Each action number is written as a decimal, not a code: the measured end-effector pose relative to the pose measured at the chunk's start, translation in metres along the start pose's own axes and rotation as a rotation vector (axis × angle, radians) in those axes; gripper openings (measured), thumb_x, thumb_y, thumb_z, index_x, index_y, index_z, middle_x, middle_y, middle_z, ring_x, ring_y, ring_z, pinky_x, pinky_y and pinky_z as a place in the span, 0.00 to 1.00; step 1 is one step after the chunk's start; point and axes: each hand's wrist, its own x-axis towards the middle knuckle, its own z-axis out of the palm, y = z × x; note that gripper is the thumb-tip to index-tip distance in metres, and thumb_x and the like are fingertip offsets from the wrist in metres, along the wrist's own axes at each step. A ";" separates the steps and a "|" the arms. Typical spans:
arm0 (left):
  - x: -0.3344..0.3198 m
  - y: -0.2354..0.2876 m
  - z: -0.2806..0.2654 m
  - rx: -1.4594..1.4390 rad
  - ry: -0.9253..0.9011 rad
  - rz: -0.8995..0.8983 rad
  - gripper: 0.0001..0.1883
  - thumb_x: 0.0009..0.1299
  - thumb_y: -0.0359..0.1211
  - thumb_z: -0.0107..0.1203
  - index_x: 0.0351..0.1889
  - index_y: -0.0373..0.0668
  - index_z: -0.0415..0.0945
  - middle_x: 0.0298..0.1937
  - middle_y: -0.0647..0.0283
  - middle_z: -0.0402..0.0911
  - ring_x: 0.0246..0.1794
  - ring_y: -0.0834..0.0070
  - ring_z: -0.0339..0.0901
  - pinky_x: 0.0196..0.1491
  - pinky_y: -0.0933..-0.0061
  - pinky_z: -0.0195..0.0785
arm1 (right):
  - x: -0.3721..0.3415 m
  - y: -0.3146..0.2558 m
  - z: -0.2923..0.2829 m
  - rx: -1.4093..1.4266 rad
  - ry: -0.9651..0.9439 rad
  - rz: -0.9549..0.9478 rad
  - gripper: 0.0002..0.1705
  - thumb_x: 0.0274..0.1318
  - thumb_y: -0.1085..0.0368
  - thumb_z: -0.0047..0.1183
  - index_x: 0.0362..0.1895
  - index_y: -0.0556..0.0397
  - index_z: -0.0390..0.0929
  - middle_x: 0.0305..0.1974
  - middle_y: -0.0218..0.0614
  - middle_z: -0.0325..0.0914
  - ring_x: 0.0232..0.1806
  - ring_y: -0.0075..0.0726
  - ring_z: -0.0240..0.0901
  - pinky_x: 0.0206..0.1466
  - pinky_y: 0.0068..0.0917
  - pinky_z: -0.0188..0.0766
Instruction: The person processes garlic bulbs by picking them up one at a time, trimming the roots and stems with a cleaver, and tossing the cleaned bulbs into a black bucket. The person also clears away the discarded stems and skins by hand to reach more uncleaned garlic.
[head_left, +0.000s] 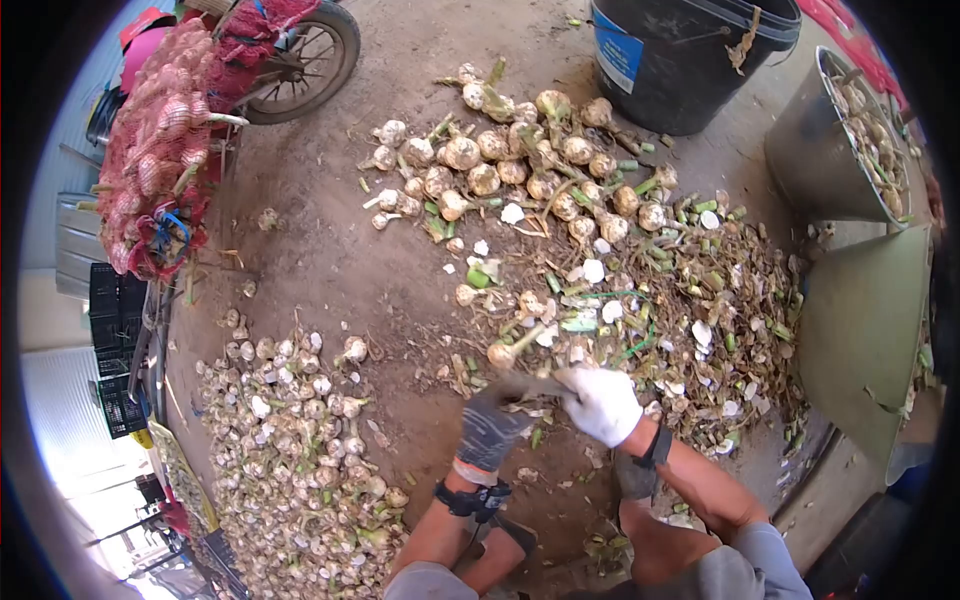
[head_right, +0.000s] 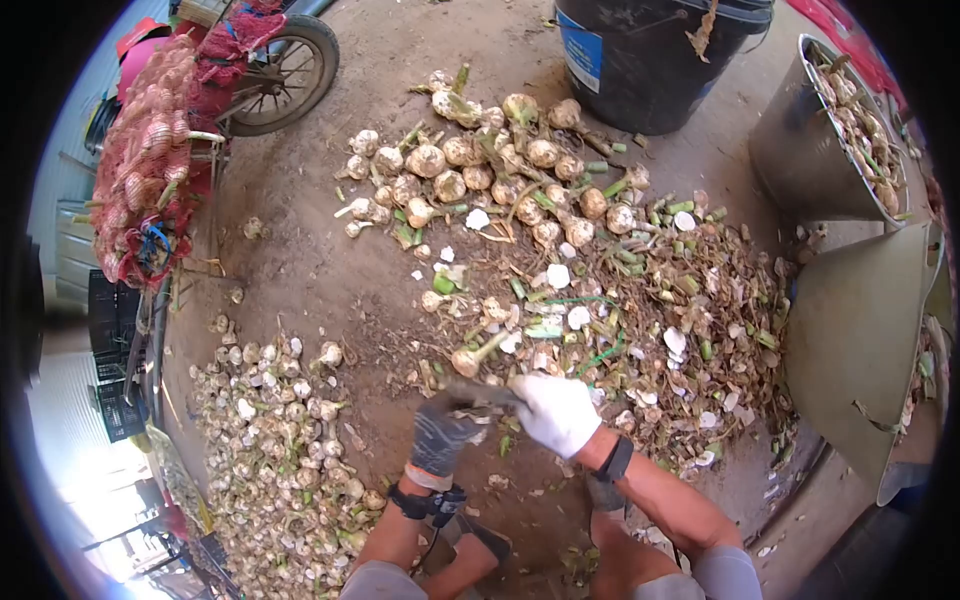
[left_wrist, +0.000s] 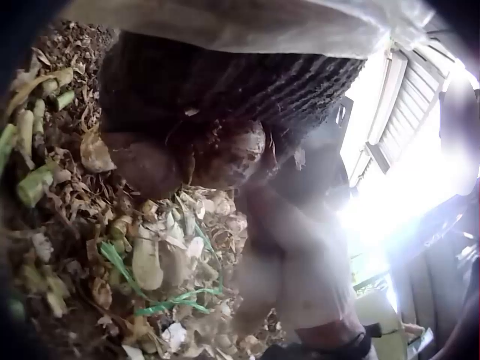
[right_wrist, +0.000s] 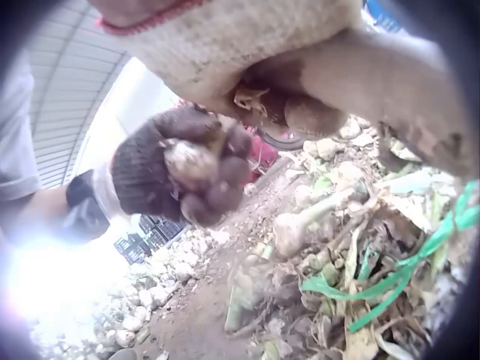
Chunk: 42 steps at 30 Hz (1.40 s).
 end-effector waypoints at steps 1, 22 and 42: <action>-0.009 0.010 -0.002 0.004 0.011 0.026 0.17 0.63 0.29 0.70 0.49 0.36 0.82 0.38 0.63 0.87 0.37 0.76 0.82 0.42 0.72 0.77 | -0.004 0.011 0.007 0.013 -0.019 0.008 0.05 0.56 0.66 0.53 0.36 0.48 0.80 0.25 0.45 0.78 0.28 0.55 0.80 0.32 0.46 0.77; -0.013 -0.058 0.065 0.173 -0.013 0.105 0.16 0.66 0.30 0.64 0.50 0.35 0.78 0.42 0.54 0.86 0.41 0.62 0.84 0.45 0.62 0.76 | -0.040 -0.002 -0.022 0.356 -0.128 0.312 0.27 0.58 0.44 0.60 0.50 0.52 0.83 0.41 0.49 0.81 0.43 0.54 0.81 0.48 0.39 0.76; 0.040 -0.045 -0.001 0.904 0.207 0.433 0.32 0.62 0.29 0.65 0.67 0.40 0.72 0.61 0.49 0.80 0.57 0.56 0.80 0.59 0.59 0.74 | -0.059 0.053 -0.012 0.246 0.011 0.566 0.17 0.63 0.52 0.56 0.38 0.55 0.78 0.25 0.47 0.79 0.27 0.48 0.80 0.31 0.38 0.72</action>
